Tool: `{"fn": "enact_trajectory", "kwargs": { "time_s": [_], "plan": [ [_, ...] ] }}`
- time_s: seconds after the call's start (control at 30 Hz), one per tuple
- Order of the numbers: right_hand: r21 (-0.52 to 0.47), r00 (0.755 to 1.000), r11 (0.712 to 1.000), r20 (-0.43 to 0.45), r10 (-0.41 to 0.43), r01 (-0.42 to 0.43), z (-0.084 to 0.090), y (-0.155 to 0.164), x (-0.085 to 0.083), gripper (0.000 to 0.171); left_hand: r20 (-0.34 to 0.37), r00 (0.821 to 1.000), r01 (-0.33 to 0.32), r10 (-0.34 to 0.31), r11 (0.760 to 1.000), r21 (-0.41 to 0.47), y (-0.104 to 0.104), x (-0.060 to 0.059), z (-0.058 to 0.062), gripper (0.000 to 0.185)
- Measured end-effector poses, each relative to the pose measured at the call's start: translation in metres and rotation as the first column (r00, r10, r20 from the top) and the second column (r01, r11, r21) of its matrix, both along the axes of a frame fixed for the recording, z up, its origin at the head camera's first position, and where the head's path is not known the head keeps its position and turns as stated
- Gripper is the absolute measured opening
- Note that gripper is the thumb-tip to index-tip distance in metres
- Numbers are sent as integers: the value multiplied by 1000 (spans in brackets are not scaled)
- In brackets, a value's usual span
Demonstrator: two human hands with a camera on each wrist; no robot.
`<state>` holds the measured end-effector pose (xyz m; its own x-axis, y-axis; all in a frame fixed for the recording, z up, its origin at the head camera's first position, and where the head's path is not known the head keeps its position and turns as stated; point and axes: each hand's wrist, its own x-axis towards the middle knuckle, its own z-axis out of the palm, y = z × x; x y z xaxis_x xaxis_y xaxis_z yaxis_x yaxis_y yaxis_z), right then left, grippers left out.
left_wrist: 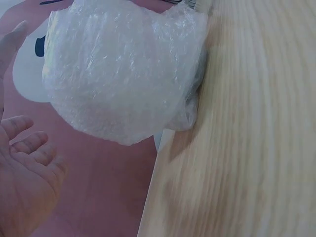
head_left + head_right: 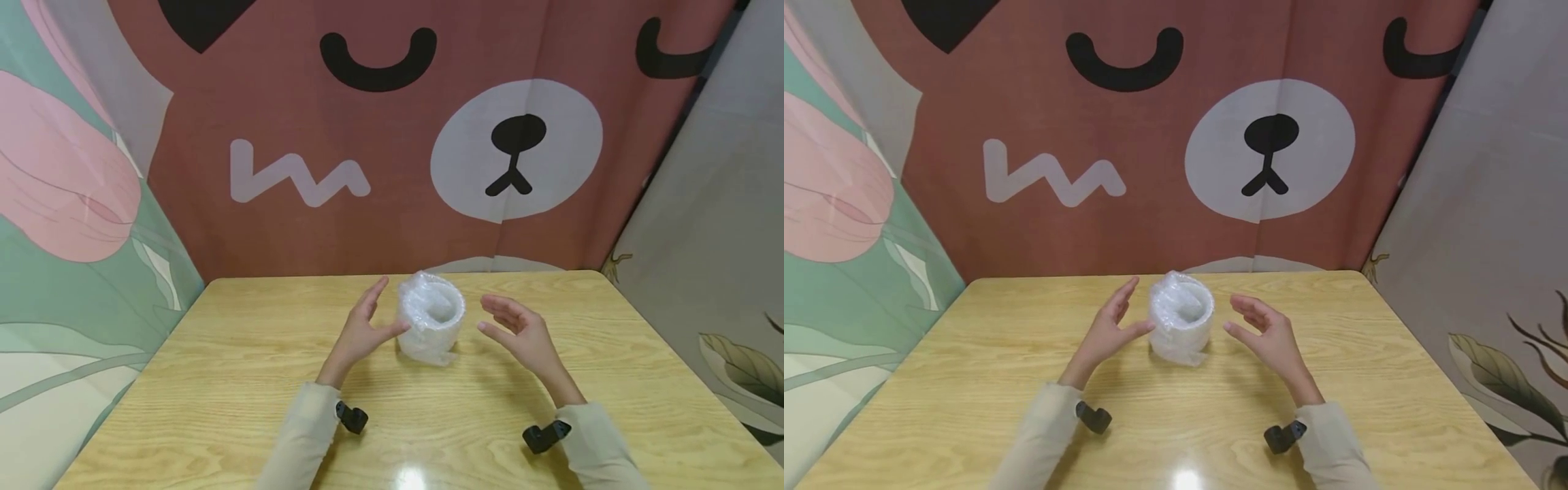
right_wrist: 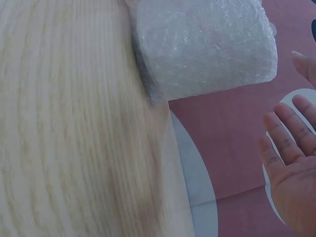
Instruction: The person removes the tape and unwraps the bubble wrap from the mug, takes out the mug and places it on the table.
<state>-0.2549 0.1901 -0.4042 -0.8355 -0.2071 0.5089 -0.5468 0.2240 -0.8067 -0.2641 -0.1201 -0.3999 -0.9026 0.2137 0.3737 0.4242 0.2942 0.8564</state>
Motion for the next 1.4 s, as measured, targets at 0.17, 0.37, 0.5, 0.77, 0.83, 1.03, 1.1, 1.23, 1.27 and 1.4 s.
{"fn": "enact_trajectory", "kwargs": {
  "time_s": [0.17, 0.37, 0.5, 0.77, 0.83, 1.03, 1.1, 1.23, 1.27, 1.4],
  "plan": [
    [17, 1000, 1000, 23, 3, -3, -4, 0, 0, 44, -14, 1000, 9, -9, 1000, -9, 5, 0, -2, 93],
    [19, 999, 1000, 44, 12, -13, 0, -5, 7, 45, -12, 1000, 8, -8, 1000, -24, 11, 0, 0, 95],
    [24, 998, 1000, 70, 6, -7, 12, -14, 18, 41, -9, 1000, 6, -6, 1000, -26, 14, 1, 0, 94],
    [46, 997, 998, 57, -43, 40, 11, -21, 21, 27, -8, 1000, -9, 9, 999, -38, 22, 3, 0, 93],
    [49, 997, 997, 58, -58, 55, 11, -22, 20, 24, -6, 1000, -12, 12, 999, -32, 24, 4, 1, 93],
    [39, 995, 997, 66, -74, 72, 3, -23, 15, 23, -15, 1000, -4, 3, 999, -32, 30, 7, 3, 93],
    [25, 995, 997, 74, -72, 71, -5, -23, 10, 23, -17, 1000, -4, 4, 999, -35, 32, 8, 3, 93],
    [8, 992, 997, 92, -82, 82, -21, -21, -1, 21, -11, 1000, -10, 9, 999, -42, 33, 7, 2, 94],
    [5, 992, 996, 93, -86, 86, -23, -21, -2, 20, -13, 1000, -8, 8, 999, -44, 34, 7, 2, 93],
    [-6, 992, 996, 85, -91, 92, -26, -22, -3, 17, -21, 1000, -10, 9, 999, -41, 35, 7, 0, 92]
  ]
}}
